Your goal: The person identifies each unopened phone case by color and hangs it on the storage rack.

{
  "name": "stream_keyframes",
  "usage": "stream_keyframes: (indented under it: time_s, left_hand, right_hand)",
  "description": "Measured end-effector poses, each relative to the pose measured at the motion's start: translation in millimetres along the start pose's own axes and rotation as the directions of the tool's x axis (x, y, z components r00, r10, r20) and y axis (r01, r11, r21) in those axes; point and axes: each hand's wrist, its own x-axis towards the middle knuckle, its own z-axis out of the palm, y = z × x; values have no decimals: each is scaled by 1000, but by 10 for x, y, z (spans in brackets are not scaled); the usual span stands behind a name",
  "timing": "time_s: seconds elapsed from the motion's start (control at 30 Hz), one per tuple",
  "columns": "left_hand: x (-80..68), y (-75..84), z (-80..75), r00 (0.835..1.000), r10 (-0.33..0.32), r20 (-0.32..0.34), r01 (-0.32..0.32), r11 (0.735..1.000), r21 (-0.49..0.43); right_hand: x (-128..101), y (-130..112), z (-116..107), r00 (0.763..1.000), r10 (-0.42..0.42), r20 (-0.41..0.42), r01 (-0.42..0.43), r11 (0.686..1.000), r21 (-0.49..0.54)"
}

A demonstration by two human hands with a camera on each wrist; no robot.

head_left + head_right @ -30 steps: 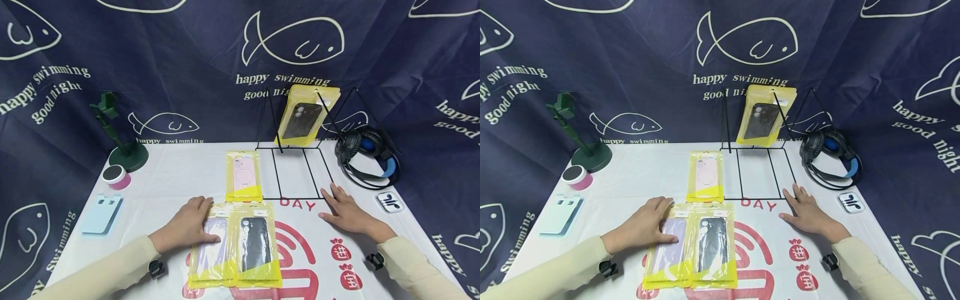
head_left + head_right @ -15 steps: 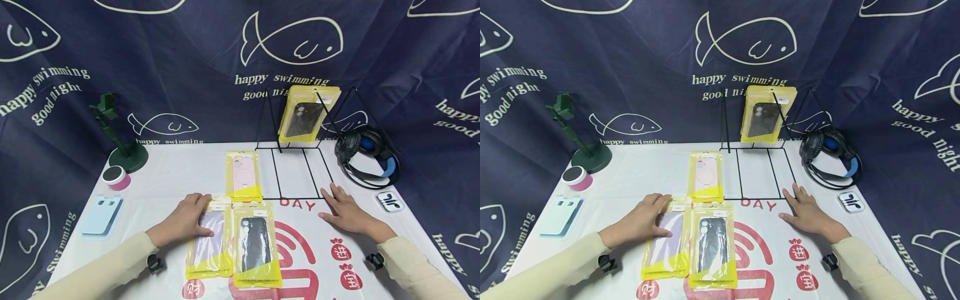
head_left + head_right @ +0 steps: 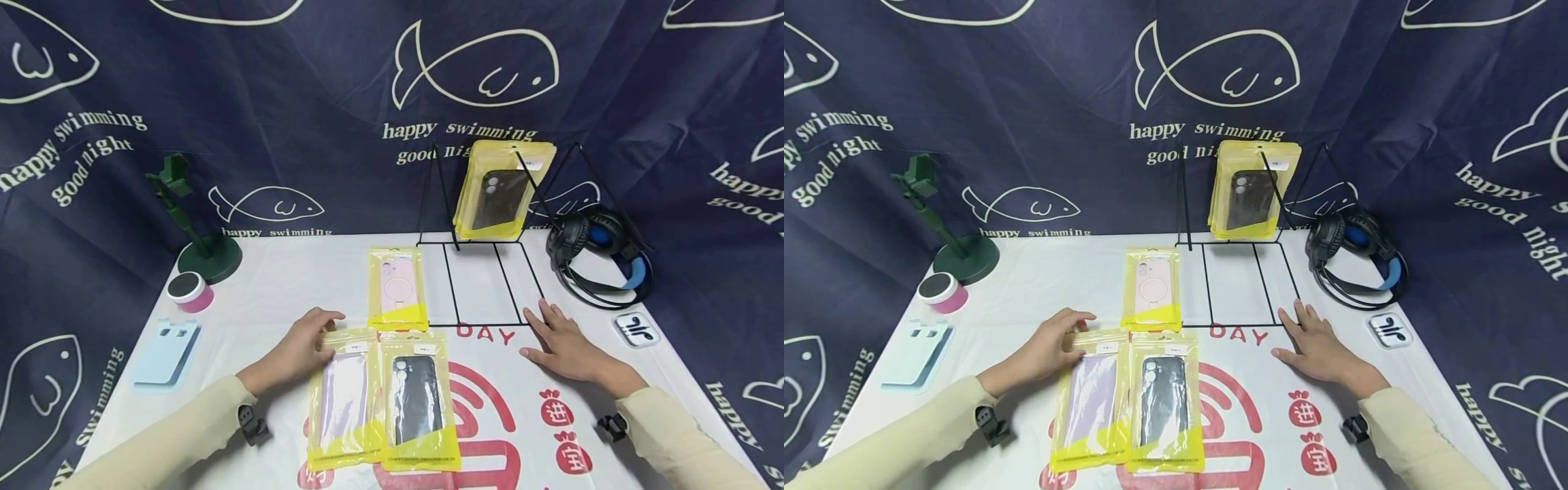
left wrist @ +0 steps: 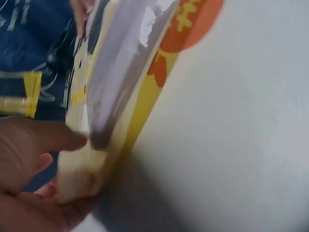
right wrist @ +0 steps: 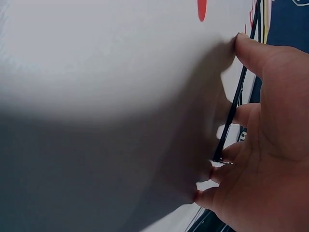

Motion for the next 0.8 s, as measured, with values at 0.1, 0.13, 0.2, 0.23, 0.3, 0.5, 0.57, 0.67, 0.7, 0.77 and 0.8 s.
stream_keyframes:
  time_s: [0.1, 0.13, 0.2, 0.23, 0.3, 0.5, 0.57, 0.67, 0.7, 0.77, 0.8]
  left_hand:
    - [30, -75, -31, 992, -122, 3, 120, 971, -206]
    - [40, -97, -45, 986, -165, 9, 160, 942, -295]
    - [57, -129, -81, 971, -238, 21, 221, 860, -461]
    - [64, -137, -98, 962, -273, 27, 245, 812, -530]
    - [76, -145, -128, 946, -323, 32, 273, 736, -620]
    - [68, -136, -181, 895, -437, 84, 359, 596, -719]
    - [49, -133, -190, 879, -455, 143, 402, 545, -736]
    - [16, -135, -193, 856, -455, 244, 466, 477, -745]
    - [8, -138, -190, 851, -447, 277, 483, 457, -747]
    - [-2, -137, -184, 845, -436, 311, 498, 426, -755]
    - [-6, -130, -183, 843, -430, 322, 501, 412, -761]
  right_hand:
    - [-2, -1, 0, 1000, -1, -4, 1, 1000, 0]
    - [-1, -1, 0, 1000, -2, -4, 2, 1000, -2]
    - [-1, 0, 0, 1000, -3, -7, 3, 1000, -5]
    - [-1, 0, 0, 1000, -2, -6, 2, 1000, -5]
    - [-3, 2, 1, 1000, 0, -7, 0, 1000, -7]
    - [-4, 4, -4, 1000, -3, -13, 2, 1000, -8]
    - [-5, 4, -4, 1000, -4, -12, 4, 1000, -8]
    - [-6, 2, -3, 1000, -7, -9, 7, 1000, -7]
    - [-6, 2, -2, 1000, -7, -9, 7, 1000, -7]
    - [-2, 1, 0, 1000, -6, -7, 6, 1000, -11]
    - [1, 1, 1, 1000, -6, -8, 6, 1000, -13]
